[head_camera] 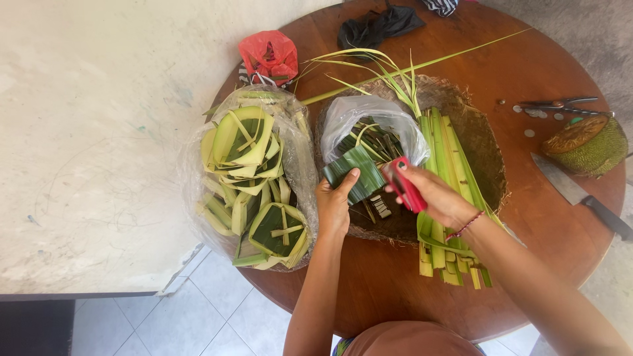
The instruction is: The person weaves a small basket using palm leaves and a red stapler. They fold and interlace the leaves, then secure the structure with staples, placing the finished basket into a woven tray.
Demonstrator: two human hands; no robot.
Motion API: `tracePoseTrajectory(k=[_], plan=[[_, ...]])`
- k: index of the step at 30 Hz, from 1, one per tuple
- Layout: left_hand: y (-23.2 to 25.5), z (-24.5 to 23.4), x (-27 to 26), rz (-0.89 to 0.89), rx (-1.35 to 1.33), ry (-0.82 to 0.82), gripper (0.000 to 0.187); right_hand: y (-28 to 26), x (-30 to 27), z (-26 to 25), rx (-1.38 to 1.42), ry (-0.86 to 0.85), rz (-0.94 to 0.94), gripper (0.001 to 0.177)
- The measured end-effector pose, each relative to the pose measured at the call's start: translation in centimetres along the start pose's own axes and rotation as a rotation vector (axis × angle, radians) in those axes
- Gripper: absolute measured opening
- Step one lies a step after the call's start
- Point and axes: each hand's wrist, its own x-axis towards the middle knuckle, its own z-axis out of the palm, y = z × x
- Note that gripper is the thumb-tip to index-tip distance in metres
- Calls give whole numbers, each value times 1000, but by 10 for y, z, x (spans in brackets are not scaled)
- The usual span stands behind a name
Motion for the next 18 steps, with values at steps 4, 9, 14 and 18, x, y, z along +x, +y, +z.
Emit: tracePoseTrajectory(k=[4,9,14,18], plan=[[4,-1,-9,-150,7,-156,19,-18,4,3,-226,11,-372,45],[9,-5,-9,-268,-82,-233,24,-16,9,7,-382,-14,-593,44],[5,-16,-1,-420,-194,-189,21,-8,2,13,-589,17,-736,39],[4,-26,-1,-399,-139,-216,17,-13,1,17,-702,-16,-737,38]])
